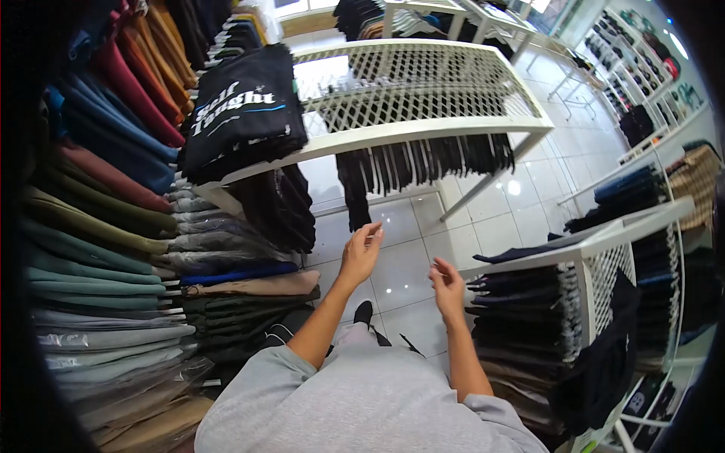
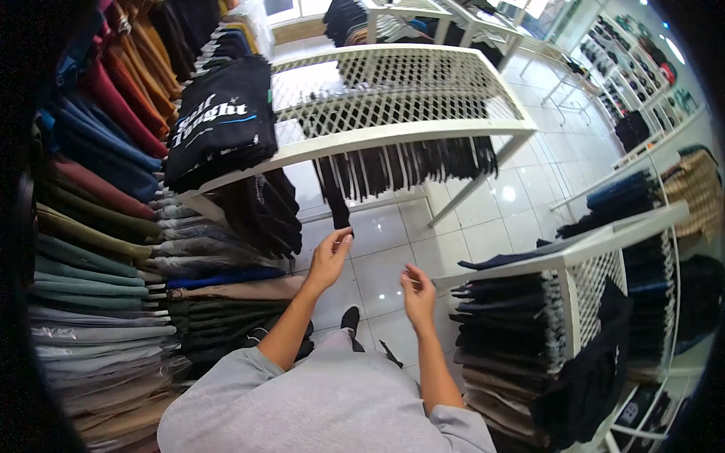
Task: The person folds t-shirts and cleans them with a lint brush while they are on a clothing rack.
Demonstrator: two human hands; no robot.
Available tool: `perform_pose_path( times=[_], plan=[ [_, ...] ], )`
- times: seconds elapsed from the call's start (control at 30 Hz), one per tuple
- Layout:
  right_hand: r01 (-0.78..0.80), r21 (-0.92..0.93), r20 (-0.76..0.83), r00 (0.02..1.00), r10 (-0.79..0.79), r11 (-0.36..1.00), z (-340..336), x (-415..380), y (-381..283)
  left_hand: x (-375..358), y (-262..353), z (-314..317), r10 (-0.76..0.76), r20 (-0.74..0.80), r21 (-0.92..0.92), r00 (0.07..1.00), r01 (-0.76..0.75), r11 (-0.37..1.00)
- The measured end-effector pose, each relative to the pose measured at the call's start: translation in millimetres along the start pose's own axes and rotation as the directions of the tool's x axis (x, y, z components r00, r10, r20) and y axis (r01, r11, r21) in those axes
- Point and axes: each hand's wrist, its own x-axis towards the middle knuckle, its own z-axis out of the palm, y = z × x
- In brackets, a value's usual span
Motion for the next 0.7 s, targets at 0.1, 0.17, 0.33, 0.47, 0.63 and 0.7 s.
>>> perform_pose_path(
  times=[0.1,0.17,0.33,0.47,0.63,0.7],
  plan=[
    [0.152,-0.062,-0.245,0.956,-0.162,0.986,-90.0,-37.0,8.4,-18.3,36.3,40.8,0.063,0.162,-0.011,0.985,-0.062,0.998],
    [0.196,-0.108,-0.428,0.876,-0.223,0.975,-139.2,-67.7,7.0,-32.2,58.3,71.4,0.116,0.297,0.014,0.948,-0.125,0.992],
    [0.207,-0.349,-0.752,0.520,-0.405,0.914,-259.3,-170.4,-6.9,-103.2,111.7,175.6,0.225,0.600,-0.078,0.768,-0.224,0.972],
    [0.084,-0.416,-0.861,0.284,-0.422,0.906,-314.6,-252.4,-1.8,-170.0,137.3,246.2,0.378,0.739,-0.192,0.558,-0.364,0.912],
    [-0.268,-0.557,-0.810,-0.038,-0.586,0.786,-376.1,-320.4,7.1,-217.6,178.1,324.1,0.637,0.686,-0.376,0.350,-0.579,0.723],
    [-0.361,-0.566,-0.759,-0.124,-0.639,0.742,-406.2,-336.5,10.4,-224.7,204.4,355.9,0.687,0.656,-0.342,0.313,-0.688,0.640]
  ],
)
